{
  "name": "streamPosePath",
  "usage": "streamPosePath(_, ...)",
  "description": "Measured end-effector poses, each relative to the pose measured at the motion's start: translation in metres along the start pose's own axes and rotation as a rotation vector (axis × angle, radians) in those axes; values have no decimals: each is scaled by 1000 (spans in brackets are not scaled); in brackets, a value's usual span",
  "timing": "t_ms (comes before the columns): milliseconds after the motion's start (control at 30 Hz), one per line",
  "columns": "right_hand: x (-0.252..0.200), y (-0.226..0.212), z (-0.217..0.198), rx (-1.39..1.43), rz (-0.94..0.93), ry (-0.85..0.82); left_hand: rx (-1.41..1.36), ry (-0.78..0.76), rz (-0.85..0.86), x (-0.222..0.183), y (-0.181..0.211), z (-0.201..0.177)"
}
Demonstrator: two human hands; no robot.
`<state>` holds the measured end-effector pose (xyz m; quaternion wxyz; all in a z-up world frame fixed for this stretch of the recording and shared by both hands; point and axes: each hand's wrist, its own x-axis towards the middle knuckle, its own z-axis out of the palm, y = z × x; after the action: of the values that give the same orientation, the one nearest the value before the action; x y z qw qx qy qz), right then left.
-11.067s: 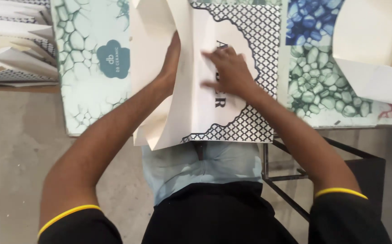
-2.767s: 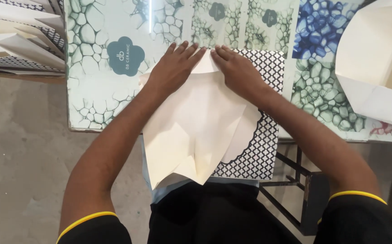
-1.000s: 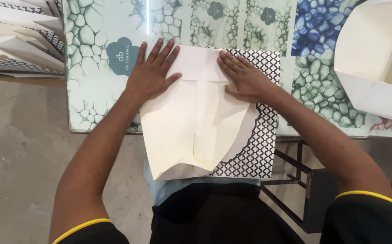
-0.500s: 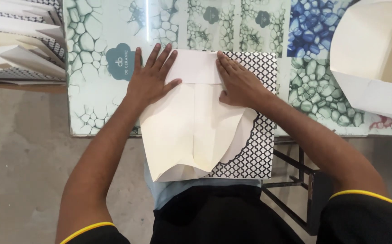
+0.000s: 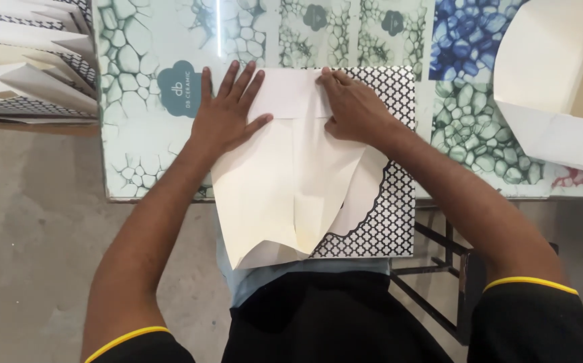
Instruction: Folding and assembling white paper bags with printed designs on a table.
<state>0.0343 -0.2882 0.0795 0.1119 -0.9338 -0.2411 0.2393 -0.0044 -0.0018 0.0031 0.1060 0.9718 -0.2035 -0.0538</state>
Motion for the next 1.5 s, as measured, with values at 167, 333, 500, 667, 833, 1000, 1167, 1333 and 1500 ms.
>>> streamPosePath(167,-2,11,20,-317,-103,-56,-12,-26,-14,-21,-17,2)
streamPosePath(333,1,24,33,-258,-111,-84,24,-113,-71,-37,-26,-9)
streamPosePath(500,2,33,41,-271,-175,-33,39,-160,-96,-38,-20,-20)
streamPosePath(667,-3,15,27,-311,-104,-78,87,50,-65,-20,-10,-3)
streamPosePath(833,-6,7,21,-306,-64,-110,211,221,-78,-1,25,12)
streamPosePath(1000,-5,9,24,-302,-75,-99,315,218,-165,10,39,18)
streamPosePath(1167,-4,9,24,-296,-75,-73,371,172,-196,19,35,23)
streamPosePath(1333,-3,23,24,-248,-104,-68,270,190,-167,4,29,1)
streamPosePath(1500,-11,49,29,-261,-155,-64,345,198,-96,-41,12,-6)
